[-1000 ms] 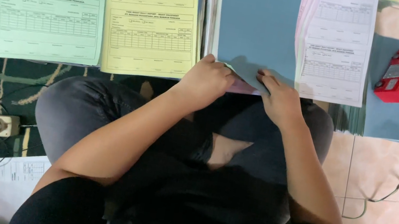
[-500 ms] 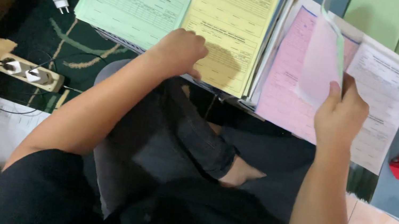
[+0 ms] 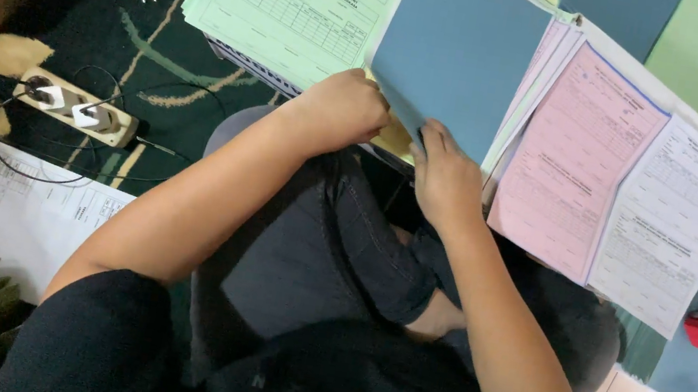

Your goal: Collating different colored sheets of paper and stapling them together into organized sets.

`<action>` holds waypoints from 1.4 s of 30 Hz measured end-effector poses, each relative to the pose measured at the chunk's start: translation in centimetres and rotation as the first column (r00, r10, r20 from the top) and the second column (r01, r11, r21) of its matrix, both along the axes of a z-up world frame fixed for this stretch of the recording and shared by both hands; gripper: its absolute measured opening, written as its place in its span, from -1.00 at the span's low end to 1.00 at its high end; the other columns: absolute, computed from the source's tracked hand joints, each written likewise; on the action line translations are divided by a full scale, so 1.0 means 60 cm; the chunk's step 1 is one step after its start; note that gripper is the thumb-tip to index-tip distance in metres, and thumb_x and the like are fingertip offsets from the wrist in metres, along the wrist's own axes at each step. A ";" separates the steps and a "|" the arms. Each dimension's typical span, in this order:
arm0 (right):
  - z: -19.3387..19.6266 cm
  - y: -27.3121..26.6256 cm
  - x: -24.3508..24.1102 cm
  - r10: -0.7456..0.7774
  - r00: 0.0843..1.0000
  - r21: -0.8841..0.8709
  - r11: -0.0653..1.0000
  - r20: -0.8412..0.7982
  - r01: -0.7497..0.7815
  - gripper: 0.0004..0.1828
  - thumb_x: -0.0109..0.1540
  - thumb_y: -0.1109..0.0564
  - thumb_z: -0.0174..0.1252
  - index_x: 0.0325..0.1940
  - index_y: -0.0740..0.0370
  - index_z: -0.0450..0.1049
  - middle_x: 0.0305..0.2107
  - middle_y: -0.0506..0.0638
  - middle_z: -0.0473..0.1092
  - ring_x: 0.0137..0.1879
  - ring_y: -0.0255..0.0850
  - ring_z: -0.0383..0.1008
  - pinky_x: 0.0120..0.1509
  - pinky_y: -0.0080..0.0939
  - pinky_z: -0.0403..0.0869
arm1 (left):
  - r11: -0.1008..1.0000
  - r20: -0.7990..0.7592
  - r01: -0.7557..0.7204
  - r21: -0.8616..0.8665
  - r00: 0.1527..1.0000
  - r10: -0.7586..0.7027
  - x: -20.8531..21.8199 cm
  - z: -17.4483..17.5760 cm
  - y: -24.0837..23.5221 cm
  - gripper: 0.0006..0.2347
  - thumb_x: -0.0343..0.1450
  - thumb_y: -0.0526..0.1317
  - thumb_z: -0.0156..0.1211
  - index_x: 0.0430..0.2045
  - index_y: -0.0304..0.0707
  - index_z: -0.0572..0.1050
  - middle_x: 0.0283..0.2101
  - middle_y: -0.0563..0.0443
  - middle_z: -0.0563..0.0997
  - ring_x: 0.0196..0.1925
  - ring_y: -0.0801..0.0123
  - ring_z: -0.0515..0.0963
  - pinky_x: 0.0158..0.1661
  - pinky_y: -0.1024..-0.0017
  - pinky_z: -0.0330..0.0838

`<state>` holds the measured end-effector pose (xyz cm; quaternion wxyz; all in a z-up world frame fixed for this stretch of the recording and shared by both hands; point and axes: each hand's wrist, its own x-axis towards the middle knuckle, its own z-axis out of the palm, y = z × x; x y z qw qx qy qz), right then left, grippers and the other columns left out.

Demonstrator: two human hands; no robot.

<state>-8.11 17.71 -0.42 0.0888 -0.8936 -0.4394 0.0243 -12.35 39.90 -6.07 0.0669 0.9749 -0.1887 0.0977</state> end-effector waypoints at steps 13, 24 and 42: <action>0.186 0.038 0.154 -0.377 0.923 0.228 0.895 -0.079 0.385 -0.78 0.44 0.28 0.13 0.06 0.59 0.49 -0.25 0.32 0.52 -0.26 0.04 0.58 -0.16 -0.02 0.56 | 0.934 0.096 -0.357 0.028 0.931 0.353 -0.100 0.057 0.266 -0.78 0.28 -0.10 0.42 -0.27 -0.09 0.68 -0.21 0.04 0.65 -0.12 0.13 0.62 -0.05 0.20 0.48; -0.020 0.355 0.024 0.079 0.997 0.092 0.993 0.011 -0.079 -0.81 0.25 0.36 0.05 -0.10 0.36 0.54 -0.48 0.22 0.53 -0.43 0.14 0.54 -0.28 0.14 0.50 | 0.932 -0.240 -0.356 0.064 0.901 0.361 -0.112 0.054 0.322 -0.67 0.09 0.04 0.58 -0.41 -0.05 0.73 -0.31 0.10 0.69 -0.27 0.13 0.66 -0.13 0.23 0.52; -0.033 0.332 -0.028 0.110 0.993 0.124 0.987 -0.049 -0.104 -0.95 0.21 0.37 0.10 -0.26 0.34 0.40 -0.41 0.26 0.53 -0.33 0.27 0.55 -0.20 0.21 0.46 | 0.939 -0.169 -0.309 0.150 0.928 0.332 -0.138 0.053 0.329 -0.90 0.32 -0.22 0.22 -0.52 -0.04 0.69 -0.49 0.04 0.68 -0.51 0.05 0.59 -0.36 0.24 0.51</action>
